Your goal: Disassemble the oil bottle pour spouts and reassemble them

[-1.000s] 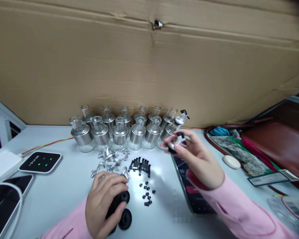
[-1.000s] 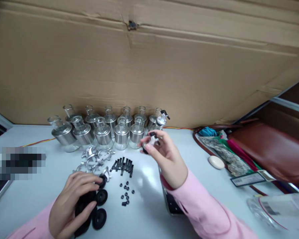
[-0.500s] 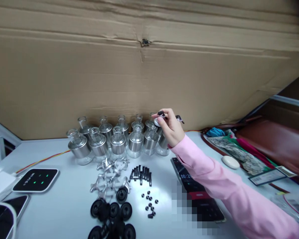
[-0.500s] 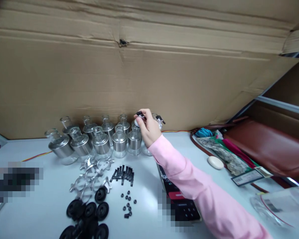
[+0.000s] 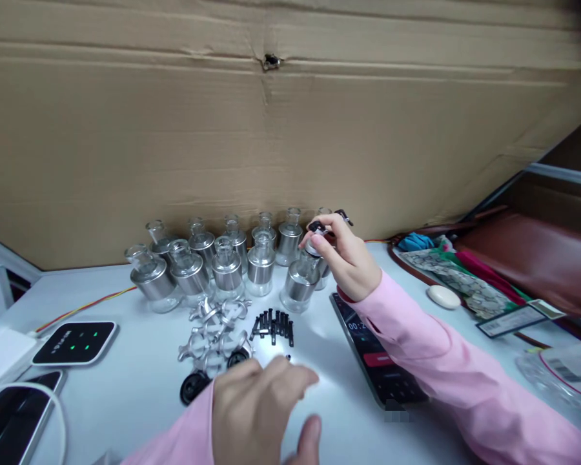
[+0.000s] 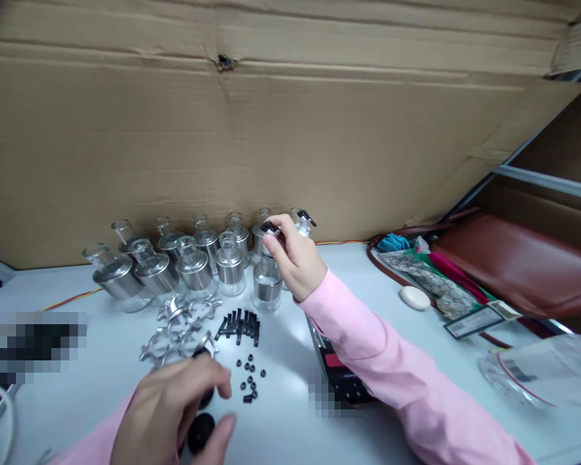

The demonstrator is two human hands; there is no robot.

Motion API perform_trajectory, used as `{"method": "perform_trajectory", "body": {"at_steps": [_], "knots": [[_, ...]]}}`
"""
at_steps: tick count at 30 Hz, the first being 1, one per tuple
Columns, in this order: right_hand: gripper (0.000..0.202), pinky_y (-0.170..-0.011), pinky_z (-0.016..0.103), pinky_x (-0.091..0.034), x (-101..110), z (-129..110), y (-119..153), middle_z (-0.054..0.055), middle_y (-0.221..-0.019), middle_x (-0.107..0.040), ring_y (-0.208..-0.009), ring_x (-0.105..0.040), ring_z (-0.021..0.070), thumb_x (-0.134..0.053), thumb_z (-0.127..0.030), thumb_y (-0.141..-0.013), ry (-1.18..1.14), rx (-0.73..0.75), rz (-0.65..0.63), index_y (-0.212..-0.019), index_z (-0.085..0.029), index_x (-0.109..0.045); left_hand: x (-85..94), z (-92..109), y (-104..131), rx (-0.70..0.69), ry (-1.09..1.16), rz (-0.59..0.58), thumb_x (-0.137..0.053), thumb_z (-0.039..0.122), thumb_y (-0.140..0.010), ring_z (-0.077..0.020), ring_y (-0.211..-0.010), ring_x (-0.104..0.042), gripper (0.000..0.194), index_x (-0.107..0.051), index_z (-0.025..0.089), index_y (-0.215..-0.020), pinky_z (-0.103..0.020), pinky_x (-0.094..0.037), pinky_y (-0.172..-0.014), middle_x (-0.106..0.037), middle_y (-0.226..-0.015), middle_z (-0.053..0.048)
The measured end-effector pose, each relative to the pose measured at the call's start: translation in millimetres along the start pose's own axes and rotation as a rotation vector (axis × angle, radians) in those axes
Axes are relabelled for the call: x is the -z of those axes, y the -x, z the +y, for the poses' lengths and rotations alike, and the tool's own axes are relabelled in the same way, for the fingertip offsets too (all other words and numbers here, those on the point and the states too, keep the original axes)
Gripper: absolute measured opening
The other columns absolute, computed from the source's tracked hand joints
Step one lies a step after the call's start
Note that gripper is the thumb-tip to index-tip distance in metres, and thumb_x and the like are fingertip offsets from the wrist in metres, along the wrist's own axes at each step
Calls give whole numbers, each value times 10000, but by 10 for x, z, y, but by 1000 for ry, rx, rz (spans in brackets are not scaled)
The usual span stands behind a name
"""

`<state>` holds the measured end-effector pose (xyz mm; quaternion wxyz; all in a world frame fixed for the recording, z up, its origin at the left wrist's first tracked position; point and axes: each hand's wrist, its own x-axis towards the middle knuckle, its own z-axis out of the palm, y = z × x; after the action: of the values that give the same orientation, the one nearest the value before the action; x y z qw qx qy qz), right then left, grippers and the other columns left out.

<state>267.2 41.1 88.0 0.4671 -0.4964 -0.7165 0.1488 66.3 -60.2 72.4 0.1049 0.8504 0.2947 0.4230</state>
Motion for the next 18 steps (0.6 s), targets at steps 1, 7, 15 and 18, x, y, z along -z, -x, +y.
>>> {"method": "perform_trajectory", "body": {"at_steps": [1, 7, 15, 18], "knots": [[223, -724, 338, -440, 14, -13, 33, 35, -798, -608, -753, -580, 170, -404, -403, -880, -13, -6, -5, -974, -204, -433, 7, -39, -121, 1, -4, 17, -455, 123, -787, -71, -380, -429, 259, -438, 199, -1035, -203, -365, -405, -545, -568, 63], [235, -737, 316, -454, 31, -33, 222, 25, -838, -619, -794, -596, 160, -379, -447, -900, -214, -53, 66, -954, -220, -405, -148, -317, -642, 136, -155, -29, -524, 232, -796, -84, -472, -515, 324, -414, 196, -1098, -187, -378, -433, -556, -673, 48], [297, -702, 285, -471, 157, -82, 183, 43, -875, -603, -809, -580, 158, -466, -475, -857, -113, 24, 156, -884, -188, -539, -400, -606, -838, -47, -66, -101, -568, 245, -805, -211, -939, -600, 320, -488, 150, -1100, -350, -508, -793, -614, -1057, -92], [257, -673, 277, -483, 174, -74, 150, 45, -856, -613, -780, -589, 155, -509, -425, -846, -60, 73, 182, -882, -183, -586, -479, -684, -843, -31, 41, -60, -612, 241, -787, -198, -909, -620, 301, -523, 136, -1055, -333, -524, -785, -645, -1000, -85]]}}
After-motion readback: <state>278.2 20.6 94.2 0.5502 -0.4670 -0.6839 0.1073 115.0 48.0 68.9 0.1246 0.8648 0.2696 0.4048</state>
